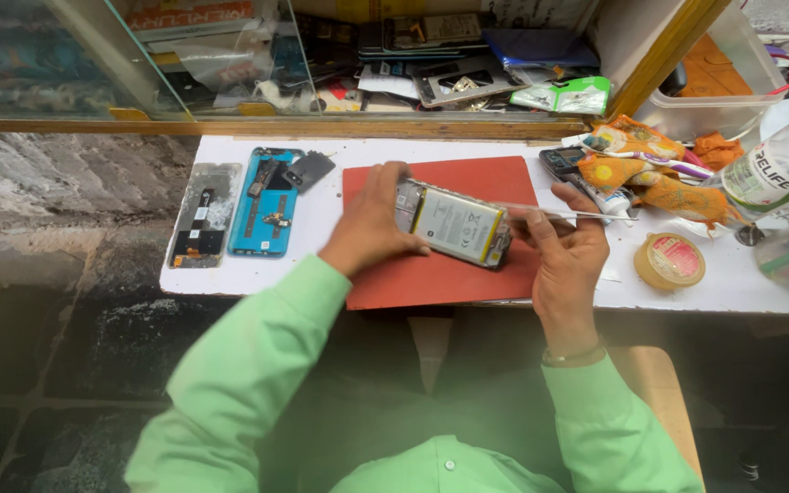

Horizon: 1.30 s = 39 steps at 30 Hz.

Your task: The person removes the old battery from a disassembled smartphone using a metal prying tool, then cleans the interior with a cloth and places a new battery into the phone. The person handles the phone, battery, prying tool, and cloth during the process.

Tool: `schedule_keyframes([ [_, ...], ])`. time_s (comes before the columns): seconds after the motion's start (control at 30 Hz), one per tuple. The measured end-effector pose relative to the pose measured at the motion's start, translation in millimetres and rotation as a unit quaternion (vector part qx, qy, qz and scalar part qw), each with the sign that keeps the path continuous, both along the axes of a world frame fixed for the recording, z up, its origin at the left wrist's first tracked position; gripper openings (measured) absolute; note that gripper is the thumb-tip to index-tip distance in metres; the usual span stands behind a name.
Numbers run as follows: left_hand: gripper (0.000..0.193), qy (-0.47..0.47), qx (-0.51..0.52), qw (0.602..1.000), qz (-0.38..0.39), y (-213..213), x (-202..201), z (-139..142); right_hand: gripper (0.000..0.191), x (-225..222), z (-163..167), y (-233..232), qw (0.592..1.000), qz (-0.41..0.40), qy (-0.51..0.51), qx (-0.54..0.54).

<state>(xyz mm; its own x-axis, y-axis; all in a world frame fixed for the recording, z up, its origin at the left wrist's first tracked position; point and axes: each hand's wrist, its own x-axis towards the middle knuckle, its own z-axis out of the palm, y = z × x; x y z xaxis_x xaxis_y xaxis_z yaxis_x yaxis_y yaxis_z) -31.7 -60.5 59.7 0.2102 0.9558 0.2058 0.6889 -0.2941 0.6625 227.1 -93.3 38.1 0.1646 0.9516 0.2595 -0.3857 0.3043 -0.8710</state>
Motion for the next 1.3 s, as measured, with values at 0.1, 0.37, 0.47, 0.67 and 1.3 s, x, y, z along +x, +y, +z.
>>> schedule_keyframes([
  [0.1, 0.097, -0.051, 0.063, 0.993, 0.083, -31, 22, -11, 0.044, -8, -1, 8, 0.995, 0.027, -0.043, 0.082],
  [0.37, 0.097, -0.027, 0.199, 0.950, 0.238, -92, 73, -26, 0.032, -22, -16, 10, 0.985, -0.036, -0.106, 0.127],
  [0.47, 0.093, -0.032, 0.278, 0.944, 0.175, -90, 68, -30, 0.031, -20, -17, 7, 0.986, -0.039, -0.103, 0.124],
  [0.67, 0.098, -0.112, 0.176, 0.976, 0.055, -62, 44, -31, 0.028, -22, -15, 5, 0.988, -0.041, -0.091, 0.121],
  [1.3, 0.065, -0.453, -0.107, 0.881, -0.086, -8, -4, -45, 0.027, -23, -2, 6, 0.969, -0.107, -0.176, 0.134],
])
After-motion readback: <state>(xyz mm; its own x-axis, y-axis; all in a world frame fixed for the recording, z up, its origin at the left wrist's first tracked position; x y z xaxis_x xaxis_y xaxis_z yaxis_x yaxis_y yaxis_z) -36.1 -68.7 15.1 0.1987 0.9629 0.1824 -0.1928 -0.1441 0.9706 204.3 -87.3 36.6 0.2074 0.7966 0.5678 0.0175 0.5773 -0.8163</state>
